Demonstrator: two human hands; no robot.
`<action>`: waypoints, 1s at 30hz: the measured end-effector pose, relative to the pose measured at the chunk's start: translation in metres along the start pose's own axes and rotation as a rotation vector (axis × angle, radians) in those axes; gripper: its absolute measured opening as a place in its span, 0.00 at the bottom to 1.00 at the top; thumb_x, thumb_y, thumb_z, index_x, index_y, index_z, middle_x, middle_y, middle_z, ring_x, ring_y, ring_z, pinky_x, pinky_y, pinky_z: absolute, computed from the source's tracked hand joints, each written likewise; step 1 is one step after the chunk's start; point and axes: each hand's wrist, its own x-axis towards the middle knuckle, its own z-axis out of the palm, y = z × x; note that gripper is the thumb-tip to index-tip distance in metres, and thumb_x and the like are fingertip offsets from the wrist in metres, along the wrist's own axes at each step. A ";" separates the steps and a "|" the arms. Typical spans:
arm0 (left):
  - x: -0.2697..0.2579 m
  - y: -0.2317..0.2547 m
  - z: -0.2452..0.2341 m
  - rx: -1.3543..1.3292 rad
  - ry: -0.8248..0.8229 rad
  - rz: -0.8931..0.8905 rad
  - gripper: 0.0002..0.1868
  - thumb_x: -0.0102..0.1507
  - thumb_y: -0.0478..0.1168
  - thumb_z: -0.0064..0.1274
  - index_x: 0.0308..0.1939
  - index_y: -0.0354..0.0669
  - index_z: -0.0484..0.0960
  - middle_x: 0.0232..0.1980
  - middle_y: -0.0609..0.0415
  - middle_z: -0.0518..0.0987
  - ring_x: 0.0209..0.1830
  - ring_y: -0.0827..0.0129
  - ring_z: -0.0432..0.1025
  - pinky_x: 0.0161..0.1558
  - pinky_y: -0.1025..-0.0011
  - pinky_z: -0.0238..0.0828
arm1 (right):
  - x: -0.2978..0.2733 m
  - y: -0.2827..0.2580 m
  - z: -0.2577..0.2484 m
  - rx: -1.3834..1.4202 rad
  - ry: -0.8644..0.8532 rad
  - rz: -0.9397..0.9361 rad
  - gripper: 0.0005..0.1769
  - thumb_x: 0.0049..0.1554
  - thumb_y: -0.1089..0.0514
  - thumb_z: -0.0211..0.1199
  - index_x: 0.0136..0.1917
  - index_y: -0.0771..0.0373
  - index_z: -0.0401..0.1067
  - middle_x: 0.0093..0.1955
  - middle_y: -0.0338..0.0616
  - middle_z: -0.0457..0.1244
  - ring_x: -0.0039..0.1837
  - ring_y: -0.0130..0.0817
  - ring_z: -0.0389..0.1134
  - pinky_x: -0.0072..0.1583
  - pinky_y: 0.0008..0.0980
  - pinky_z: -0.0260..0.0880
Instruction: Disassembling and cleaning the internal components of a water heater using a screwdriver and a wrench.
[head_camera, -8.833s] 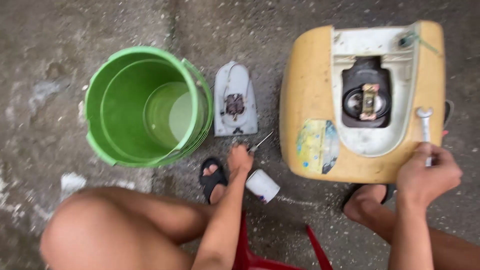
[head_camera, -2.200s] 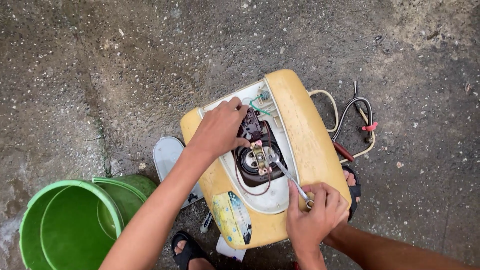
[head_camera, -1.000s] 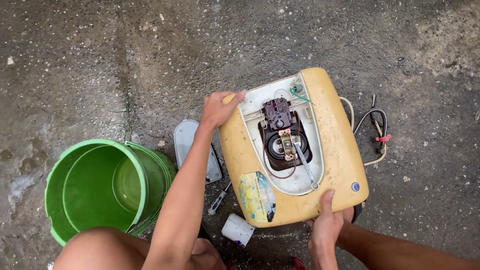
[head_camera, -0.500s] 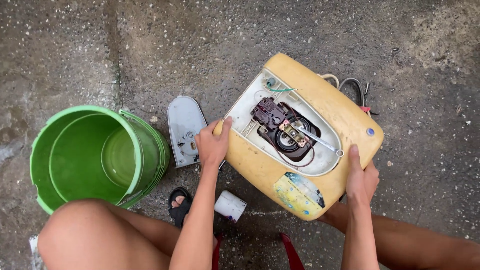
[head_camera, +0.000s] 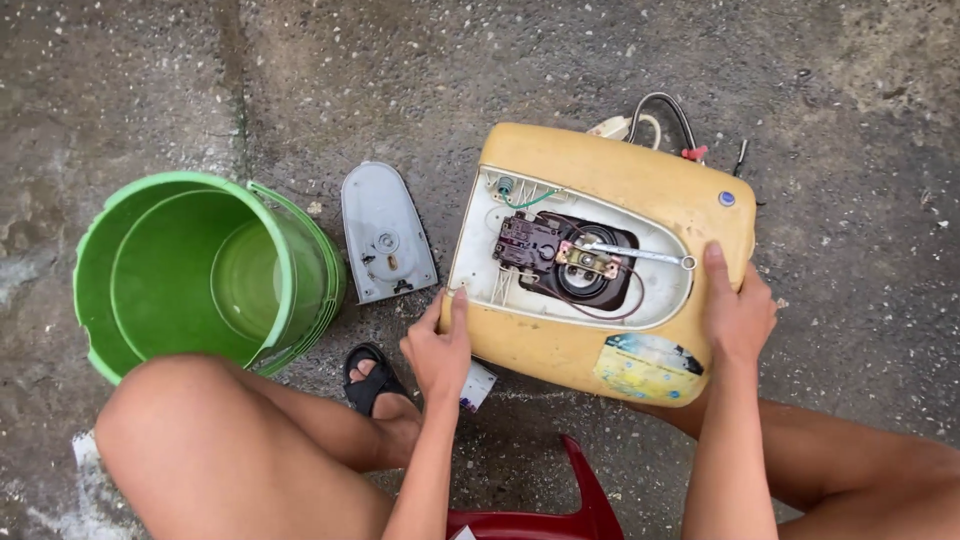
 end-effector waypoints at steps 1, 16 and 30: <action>-0.008 0.007 -0.004 0.000 0.002 -0.008 0.26 0.64 0.58 0.54 0.60 0.48 0.84 0.54 0.37 0.83 0.57 0.47 0.77 0.60 0.54 0.74 | 0.001 -0.003 -0.001 -0.006 -0.006 -0.002 0.33 0.64 0.18 0.58 0.57 0.46 0.78 0.41 0.53 0.69 0.53 0.61 0.71 0.62 0.53 0.66; 0.030 0.002 0.038 0.261 -0.049 0.715 0.17 0.67 0.36 0.50 0.60 0.45 0.83 0.53 0.55 0.82 0.52 0.62 0.66 0.50 0.62 0.58 | -0.118 -0.114 0.057 0.192 -0.044 -0.809 0.19 0.58 0.65 0.70 0.63 0.62 0.77 0.64 0.48 0.67 0.58 0.48 0.65 0.61 0.46 0.68; 0.033 -0.014 0.042 0.315 -0.029 0.867 0.26 0.57 0.27 0.56 0.60 0.41 0.82 0.50 0.56 0.76 0.53 0.57 0.62 0.52 0.59 0.56 | -0.072 -0.152 0.029 -0.235 -0.420 -1.093 0.32 0.49 0.64 0.72 0.67 0.57 0.75 0.67 0.42 0.65 0.56 0.42 0.67 0.56 0.36 0.71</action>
